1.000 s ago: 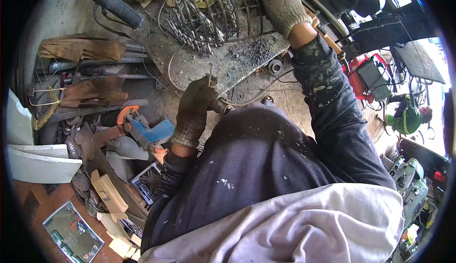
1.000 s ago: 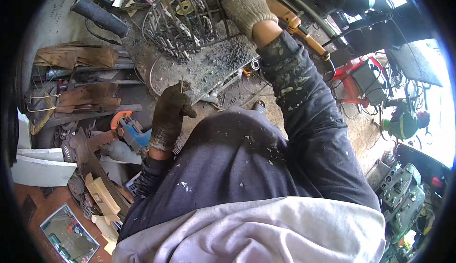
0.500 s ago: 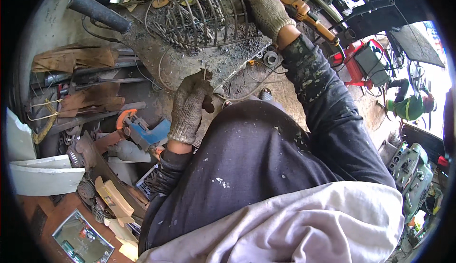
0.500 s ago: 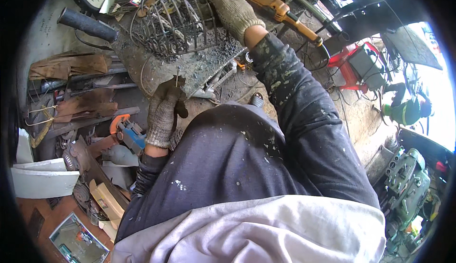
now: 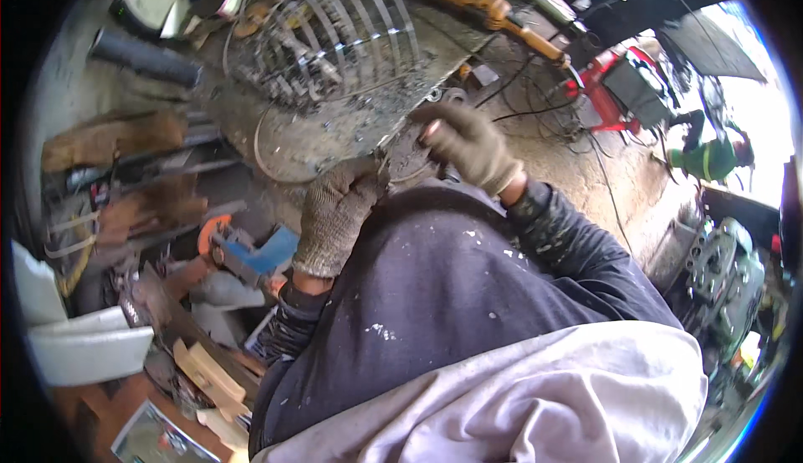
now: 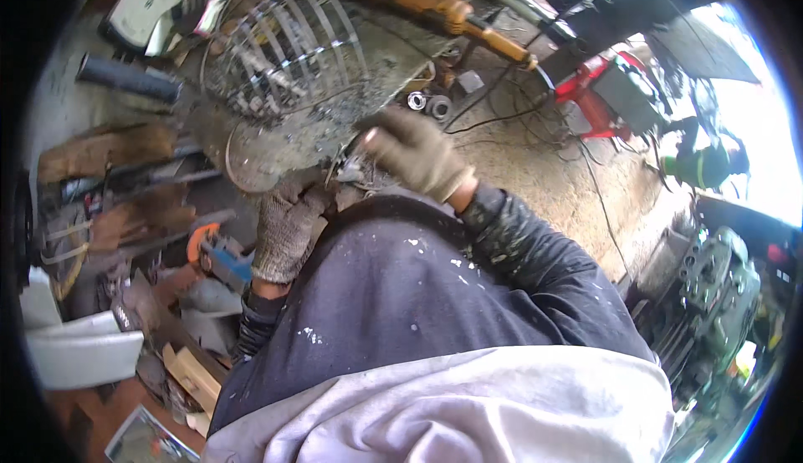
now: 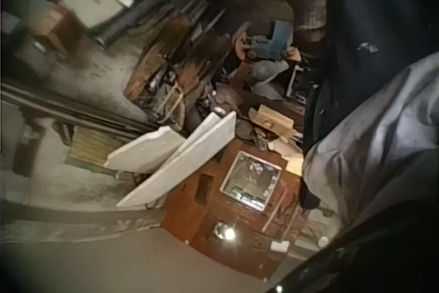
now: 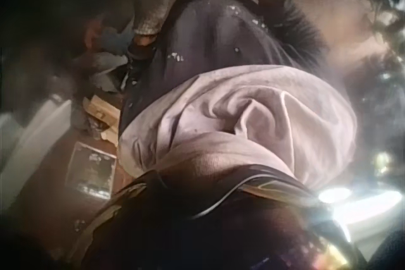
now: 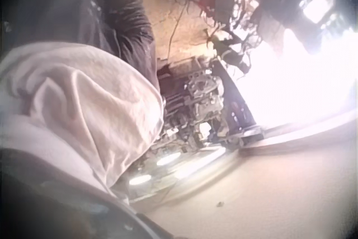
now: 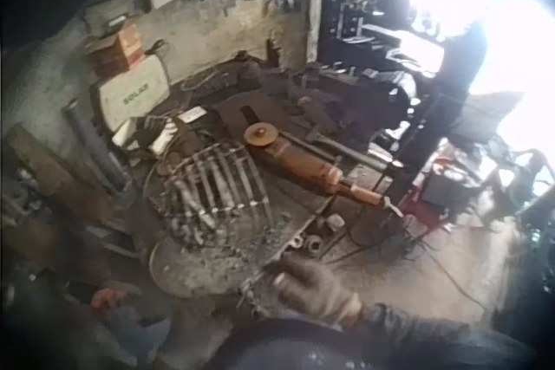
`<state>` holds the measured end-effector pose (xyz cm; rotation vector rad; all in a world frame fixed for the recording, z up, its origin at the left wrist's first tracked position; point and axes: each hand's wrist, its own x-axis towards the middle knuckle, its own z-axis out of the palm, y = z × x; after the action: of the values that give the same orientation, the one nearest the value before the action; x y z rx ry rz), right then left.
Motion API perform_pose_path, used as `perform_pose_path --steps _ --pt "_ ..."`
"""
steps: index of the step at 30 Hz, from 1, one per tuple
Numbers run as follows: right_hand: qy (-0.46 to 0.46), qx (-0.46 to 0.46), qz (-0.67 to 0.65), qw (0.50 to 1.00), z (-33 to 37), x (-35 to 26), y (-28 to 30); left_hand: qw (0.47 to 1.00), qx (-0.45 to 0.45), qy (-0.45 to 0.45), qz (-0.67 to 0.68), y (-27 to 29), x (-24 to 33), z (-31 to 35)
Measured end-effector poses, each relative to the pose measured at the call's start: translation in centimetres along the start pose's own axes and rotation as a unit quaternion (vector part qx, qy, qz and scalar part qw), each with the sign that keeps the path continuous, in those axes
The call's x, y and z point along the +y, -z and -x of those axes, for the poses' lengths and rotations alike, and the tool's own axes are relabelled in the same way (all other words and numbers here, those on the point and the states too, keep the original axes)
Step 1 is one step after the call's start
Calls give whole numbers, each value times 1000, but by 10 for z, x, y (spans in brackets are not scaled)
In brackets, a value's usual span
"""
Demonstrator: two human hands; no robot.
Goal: The person uses a welder wand to weld metal rods onto a circular metal frame on a workshop workbench.
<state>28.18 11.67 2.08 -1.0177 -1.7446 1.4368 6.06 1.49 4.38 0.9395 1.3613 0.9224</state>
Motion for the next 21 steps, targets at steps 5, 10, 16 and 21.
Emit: perform_pose_path --steps 5,10,16,21 --pt "-75 -39 12 996 7 -10 -3 986 8 -86 -146 -31 19 -10" --pt "-78 -5 -28 997 15 3 21 969 15 -91 -227 -47 20 -20" --pt "129 373 -54 917 -29 5 154 987 109 -61 -102 -57 -8 -32" --pt "-93 567 161 802 -97 99 325 983 158 -16 -93 -92 -12 -32"
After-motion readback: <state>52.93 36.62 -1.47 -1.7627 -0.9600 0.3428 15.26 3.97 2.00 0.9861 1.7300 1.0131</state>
